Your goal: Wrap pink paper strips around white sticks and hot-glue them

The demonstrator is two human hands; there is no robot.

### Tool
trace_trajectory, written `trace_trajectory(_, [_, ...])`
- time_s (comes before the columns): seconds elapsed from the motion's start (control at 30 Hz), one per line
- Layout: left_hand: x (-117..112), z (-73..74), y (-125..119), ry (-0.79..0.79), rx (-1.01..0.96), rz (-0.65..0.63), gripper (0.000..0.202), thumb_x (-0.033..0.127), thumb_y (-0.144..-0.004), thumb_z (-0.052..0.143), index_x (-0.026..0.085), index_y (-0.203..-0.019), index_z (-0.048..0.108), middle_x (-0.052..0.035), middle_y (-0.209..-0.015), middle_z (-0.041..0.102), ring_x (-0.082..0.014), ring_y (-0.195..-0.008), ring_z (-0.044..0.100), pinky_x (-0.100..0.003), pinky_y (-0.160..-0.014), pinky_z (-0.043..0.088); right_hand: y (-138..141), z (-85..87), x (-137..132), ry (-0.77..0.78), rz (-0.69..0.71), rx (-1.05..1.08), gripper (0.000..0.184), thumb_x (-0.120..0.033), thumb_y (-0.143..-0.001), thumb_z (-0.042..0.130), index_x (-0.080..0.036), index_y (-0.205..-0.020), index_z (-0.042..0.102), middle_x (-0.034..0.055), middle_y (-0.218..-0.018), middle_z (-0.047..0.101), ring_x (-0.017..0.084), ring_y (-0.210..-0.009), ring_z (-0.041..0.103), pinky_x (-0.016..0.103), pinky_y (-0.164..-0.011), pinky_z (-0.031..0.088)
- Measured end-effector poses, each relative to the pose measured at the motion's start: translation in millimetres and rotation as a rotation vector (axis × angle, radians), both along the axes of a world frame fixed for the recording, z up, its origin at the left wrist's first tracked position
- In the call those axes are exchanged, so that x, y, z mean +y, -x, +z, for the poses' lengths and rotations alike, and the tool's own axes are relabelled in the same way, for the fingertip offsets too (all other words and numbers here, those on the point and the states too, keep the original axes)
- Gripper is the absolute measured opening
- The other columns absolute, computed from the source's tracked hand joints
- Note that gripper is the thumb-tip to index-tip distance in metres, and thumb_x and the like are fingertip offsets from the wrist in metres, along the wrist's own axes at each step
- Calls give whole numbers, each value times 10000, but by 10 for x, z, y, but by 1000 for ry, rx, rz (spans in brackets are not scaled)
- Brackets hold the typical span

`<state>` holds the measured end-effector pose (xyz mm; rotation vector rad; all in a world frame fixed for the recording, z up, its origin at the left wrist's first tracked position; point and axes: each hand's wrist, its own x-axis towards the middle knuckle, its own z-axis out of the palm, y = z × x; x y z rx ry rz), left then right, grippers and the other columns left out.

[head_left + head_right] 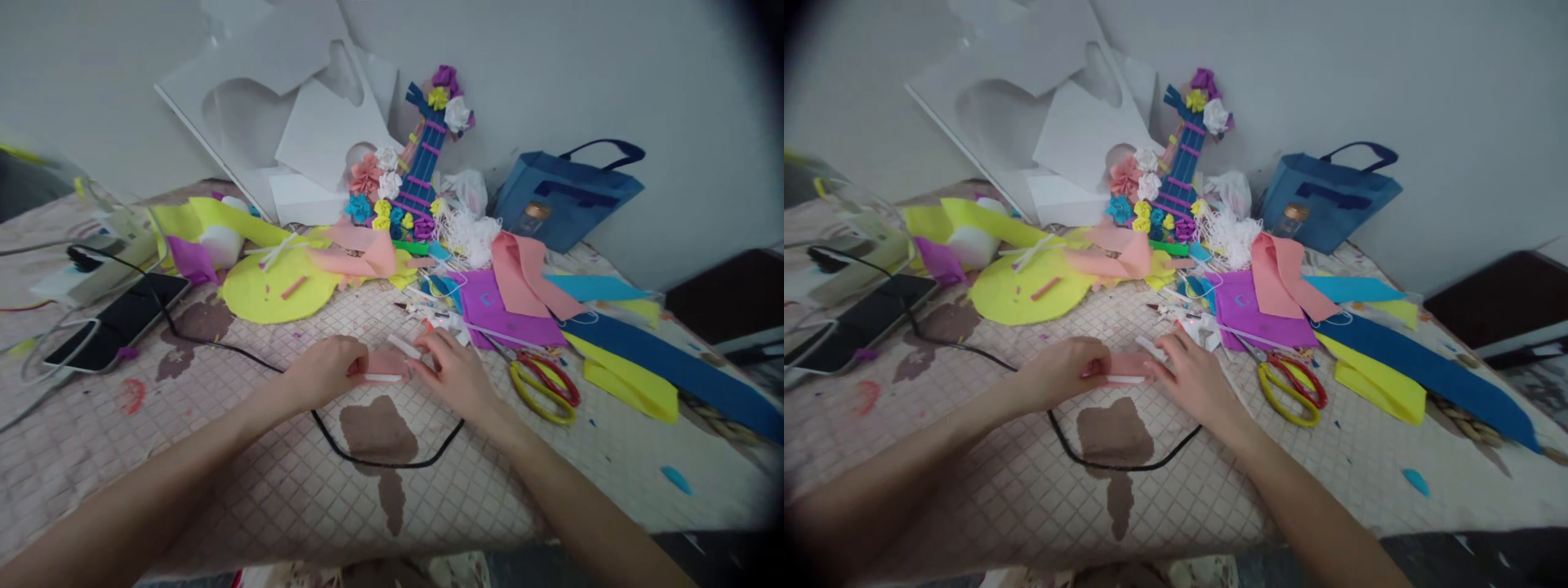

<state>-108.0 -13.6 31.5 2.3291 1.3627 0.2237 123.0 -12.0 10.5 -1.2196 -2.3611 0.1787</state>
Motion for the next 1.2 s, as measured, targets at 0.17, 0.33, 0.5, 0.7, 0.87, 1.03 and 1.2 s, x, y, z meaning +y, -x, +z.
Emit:
trace_trajectory(0.17, [-17, -27, 5, -16, -7, 12, 64, 180, -732, 564, 173, -716, 626, -31, -715, 647, -169, -667, 566, -254, -584, 369, 147, -31, -120, 100, 155, -98, 148, -253, -856, 572, -196, -991, 551, 68, -1013, 585, 203, -911, 583, 319, -743, 489])
trace_trajectory(0.33, [-21, -47, 13, -21, -17, 12, 58, 182, -736, 571, 171, -717, 624, -33, -723, 648, -163, -676, 569, -250, -593, 379, 207, -143, -120, 92, 159, -174, 142, -242, -853, 568, -194, -986, 571, 68, -1013, 590, 209, -898, 580, 335, -752, 484])
trace_trajectory(0.5, [-24, -41, 23, -17, -21, 4, 96, 265, -744, 611, 171, -754, 626, -45, -773, 659, -180, -712, 581, -261, -606, 386, 191, -182, -85, 66, 184, -142, 143, -194, -897, 476, -197, -992, 582, 70, -990, 590, 194, -885, 578, 331, -752, 485])
trace_trajectory(0.7, [-34, -29, 13, -15, -31, -8, 206, 368, -772, 617, 162, -770, 624, -55, -785, 657, -181, -711, 580, -259, -602, 387, 193, -193, -71, 47, 186, -131, 157, -213, -924, 434, -194, -971, 583, 63, -955, 585, 184, -864, 575, 318, -736, 485])
trace_trajectory(0.87, [-24, -2, 11, -12, -32, -3, 212, 367, -788, 604, 164, -729, 612, -42, -741, 642, -164, -681, 566, -250, -594, 379, 189, -199, -73, 44, 174, -124, 111, -195, -903, 460, -191, -908, 571, 59, -933, 580, 176, -836, 571, 300, -712, 478])
trace_trajectory(1.03, [-8, 40, 24, 33, 7, -9, 123, 291, -754, 631, 168, -764, 630, -39, -771, 656, -176, -708, 578, -260, -610, 376, 203, -152, -92, 109, 140, -112, 63, -149, -858, 491, -184, -869, 543, 57, -946, 576, 170, -829, 570, 289, -708, 471])
trace_trajectory(1.2, [-4, 49, 57, 52, 27, -35, 191, 292, -688, 683, 173, -829, 632, -43, -841, 653, -207, -792, 586, -278, -651, 379, 149, -85, -118, 141, 174, -76, 98, -145, -871, 496, -190, -949, 535, 58, -954, 609, 184, -866, 575, 307, -737, 473])
